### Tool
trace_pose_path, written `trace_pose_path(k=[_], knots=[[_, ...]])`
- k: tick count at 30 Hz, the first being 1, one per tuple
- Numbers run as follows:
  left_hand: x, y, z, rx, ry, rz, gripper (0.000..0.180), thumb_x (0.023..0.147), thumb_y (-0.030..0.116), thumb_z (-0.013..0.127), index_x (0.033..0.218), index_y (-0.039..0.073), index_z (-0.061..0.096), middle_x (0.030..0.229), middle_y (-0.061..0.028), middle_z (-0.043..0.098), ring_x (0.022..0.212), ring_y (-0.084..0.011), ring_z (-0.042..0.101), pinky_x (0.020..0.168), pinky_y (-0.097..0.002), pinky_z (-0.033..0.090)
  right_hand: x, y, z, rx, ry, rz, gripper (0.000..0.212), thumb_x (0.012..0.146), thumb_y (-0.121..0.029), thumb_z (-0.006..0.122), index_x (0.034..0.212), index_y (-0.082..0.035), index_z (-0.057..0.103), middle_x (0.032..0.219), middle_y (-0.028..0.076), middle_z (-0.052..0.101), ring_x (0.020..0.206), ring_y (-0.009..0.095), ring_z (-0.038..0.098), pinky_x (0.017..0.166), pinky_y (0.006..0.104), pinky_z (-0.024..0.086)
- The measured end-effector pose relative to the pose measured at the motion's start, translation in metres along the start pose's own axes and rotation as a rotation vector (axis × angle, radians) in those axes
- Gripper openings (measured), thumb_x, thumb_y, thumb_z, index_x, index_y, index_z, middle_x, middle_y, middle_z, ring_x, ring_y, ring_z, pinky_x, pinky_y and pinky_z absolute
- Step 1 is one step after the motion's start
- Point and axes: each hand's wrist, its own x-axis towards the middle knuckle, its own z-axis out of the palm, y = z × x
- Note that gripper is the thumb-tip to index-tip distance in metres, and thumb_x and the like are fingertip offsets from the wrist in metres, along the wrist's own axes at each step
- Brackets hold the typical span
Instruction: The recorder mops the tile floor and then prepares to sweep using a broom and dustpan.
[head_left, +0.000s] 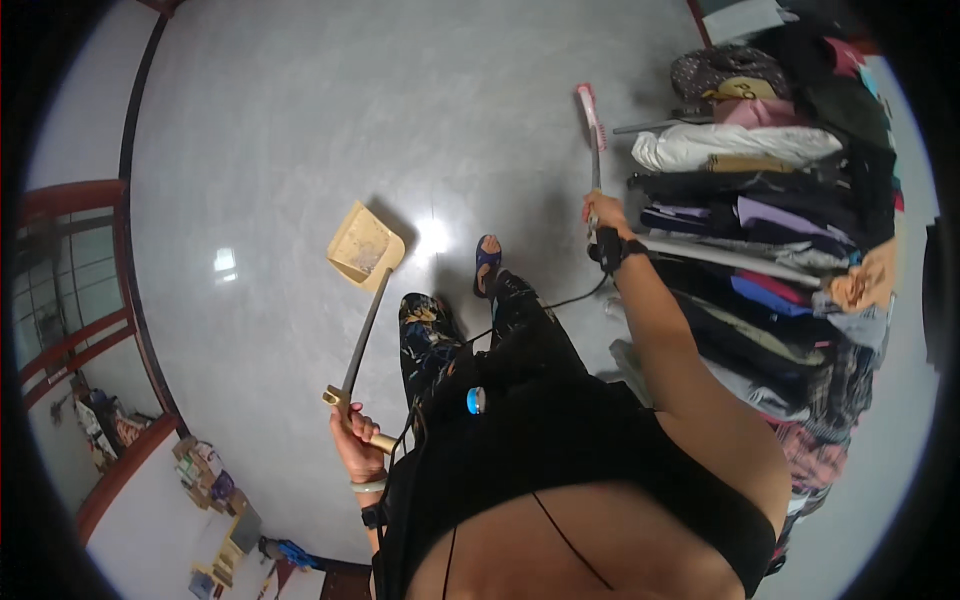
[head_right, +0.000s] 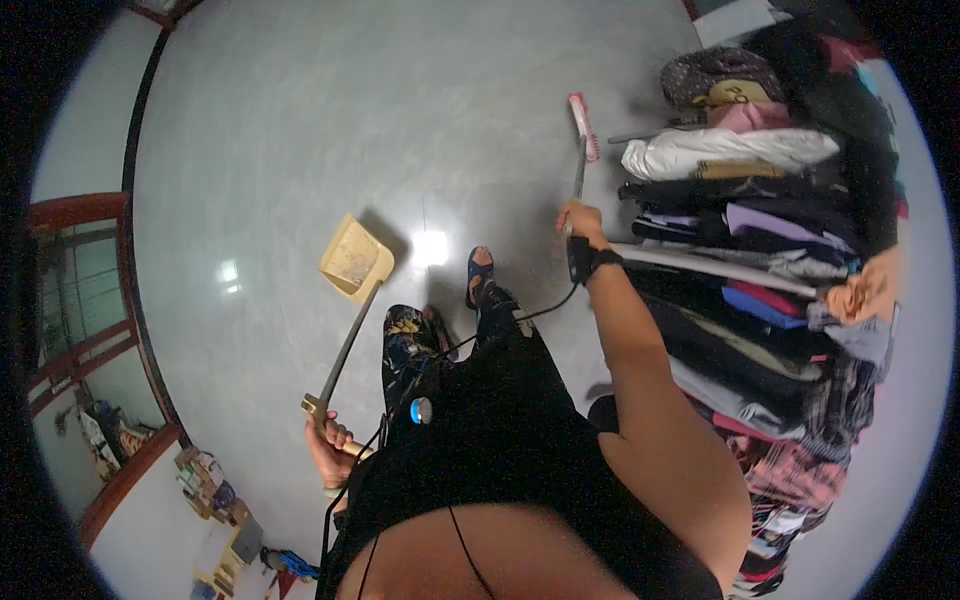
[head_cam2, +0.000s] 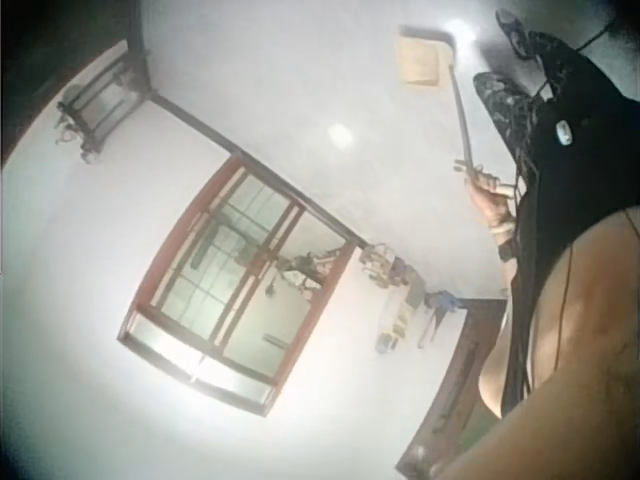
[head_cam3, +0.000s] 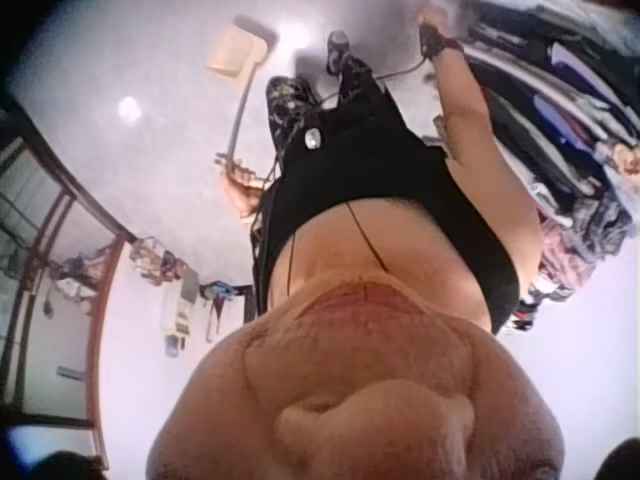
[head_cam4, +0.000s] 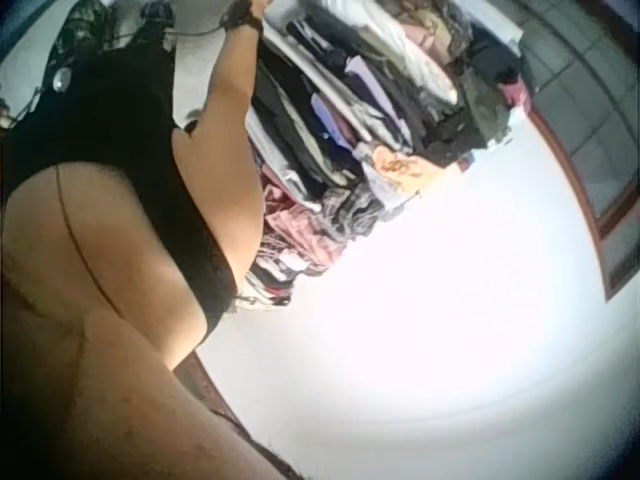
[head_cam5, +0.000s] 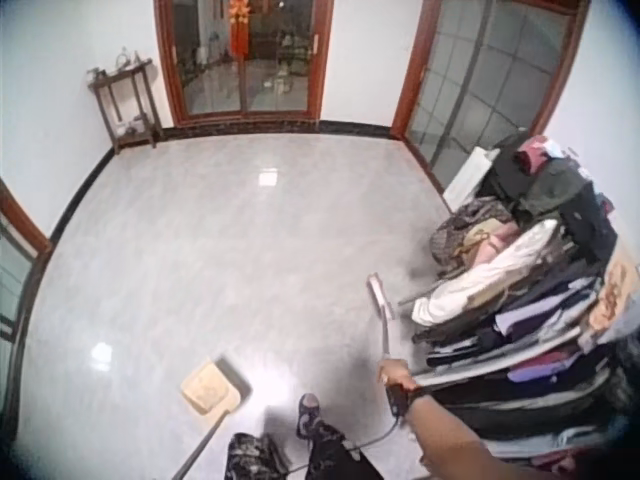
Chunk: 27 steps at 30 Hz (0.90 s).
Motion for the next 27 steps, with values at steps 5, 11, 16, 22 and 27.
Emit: trace_pose_path(k=[5,11,16,22,27], knots=[[0.014,0.016,0.027,0.004,0.081,0.012,0.044,0.094,0.046,0.045,0.092,0.001,0.05,0.053,0.0056,0.031,0.043,-0.0058,0.031,0.047,-0.0224,0.035,0.12,-0.035,0.033,-0.158,0.021,0.105,0.011,0.079,-0.009,0.059,0.076,0.001,0.062,0.06,0.01,0.059,0.047,0.018,0.055,0.044,0.0318,0.046],[0.078,0.037,0.039,0.068,0.122,-0.034,0.044,0.093,0.045,0.047,0.092,0.001,0.05,0.053,0.0052,0.032,0.043,-0.0066,0.032,0.048,-0.0232,0.035,0.257,-0.002,0.046,-0.754,0.01,-0.453,0.01,0.079,-0.009,0.059,0.083,0.0,0.061,0.068,0.012,0.062,0.055,0.019,0.06,0.05,0.0303,0.049],[0.103,0.063,0.042,0.092,0.211,-0.05,0.043,0.092,0.045,0.048,0.092,0.002,0.049,0.053,0.0051,0.032,0.043,-0.0068,0.032,0.048,-0.0236,0.034,0.283,-0.003,0.135,-0.254,0.061,0.057,0.013,0.078,-0.009,0.058,0.088,-0.001,0.058,0.07,0.011,0.063,0.059,0.02,0.061,0.053,0.0321,0.049],[0.144,0.114,0.043,0.093,0.127,-0.127,0.042,0.091,0.045,0.049,0.091,0.003,0.049,0.053,0.005,0.031,0.043,-0.0066,0.031,0.048,-0.0232,0.033,0.267,-0.01,0.214,-1.096,-0.287,-0.426,0.017,0.081,-0.016,0.053,0.073,-0.003,0.061,0.068,0.009,0.063,0.06,0.019,0.062,0.053,0.0316,0.049],[0.167,0.156,0.045,0.097,0.116,-0.136,0.042,0.092,0.044,0.048,0.092,0.002,0.049,0.053,0.005,0.031,0.044,-0.0064,0.031,0.049,-0.0233,0.033,0.173,-0.064,0.321,-1.639,-0.458,-0.732,0.018,0.069,-0.024,0.059,0.071,-0.01,0.071,0.074,0.013,0.067,0.067,0.031,0.065,0.059,0.0413,0.049]])
